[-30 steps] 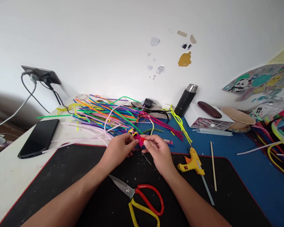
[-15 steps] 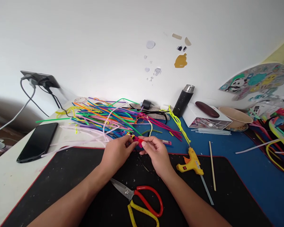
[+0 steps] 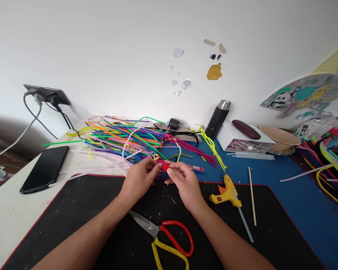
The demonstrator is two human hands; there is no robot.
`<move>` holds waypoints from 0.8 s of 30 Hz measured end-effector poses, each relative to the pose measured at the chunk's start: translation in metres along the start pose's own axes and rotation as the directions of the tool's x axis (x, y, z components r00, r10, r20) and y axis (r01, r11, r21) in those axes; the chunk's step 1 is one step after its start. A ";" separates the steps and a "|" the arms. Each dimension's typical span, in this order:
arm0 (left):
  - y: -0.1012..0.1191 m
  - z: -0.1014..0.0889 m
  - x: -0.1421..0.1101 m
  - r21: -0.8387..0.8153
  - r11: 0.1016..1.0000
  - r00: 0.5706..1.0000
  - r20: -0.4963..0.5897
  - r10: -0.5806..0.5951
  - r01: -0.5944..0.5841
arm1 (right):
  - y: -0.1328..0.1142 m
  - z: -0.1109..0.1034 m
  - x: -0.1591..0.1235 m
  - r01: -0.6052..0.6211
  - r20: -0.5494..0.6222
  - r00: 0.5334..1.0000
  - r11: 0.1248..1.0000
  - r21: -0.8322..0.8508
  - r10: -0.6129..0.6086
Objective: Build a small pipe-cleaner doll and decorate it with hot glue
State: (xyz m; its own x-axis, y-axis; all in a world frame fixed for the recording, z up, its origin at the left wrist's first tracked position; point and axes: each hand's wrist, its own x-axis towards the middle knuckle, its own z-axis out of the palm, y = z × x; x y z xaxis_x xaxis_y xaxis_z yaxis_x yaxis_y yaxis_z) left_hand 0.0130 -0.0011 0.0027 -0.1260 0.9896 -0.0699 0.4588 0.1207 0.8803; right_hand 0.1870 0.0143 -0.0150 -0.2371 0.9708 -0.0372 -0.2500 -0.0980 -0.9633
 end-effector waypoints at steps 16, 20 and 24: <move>-0.004 -0.002 0.007 -0.456 0.876 0.982 0.165 -0.089 0.156 | -0.005 0.003 -0.007 0.055 0.065 0.997 0.993 -0.101 -0.048; -0.005 -0.005 0.008 -0.521 0.834 0.976 0.202 -0.086 0.182 | -0.012 -0.001 -0.007 0.058 0.049 0.997 0.994 -0.097 -0.054; -0.005 -0.007 0.009 -0.560 0.812 0.975 0.218 -0.049 0.166 | -0.021 -0.008 -0.004 0.056 -0.010 0.998 0.996 -0.069 -0.057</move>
State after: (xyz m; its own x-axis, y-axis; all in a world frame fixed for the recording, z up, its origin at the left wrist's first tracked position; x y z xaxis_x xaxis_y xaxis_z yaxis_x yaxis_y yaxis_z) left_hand 0.0034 0.0069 0.0014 0.0462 0.9759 -0.2133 -0.1408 0.2177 0.9658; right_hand 0.2005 0.0147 0.0033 -0.2135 0.9768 0.0151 -0.1977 -0.0281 -0.9799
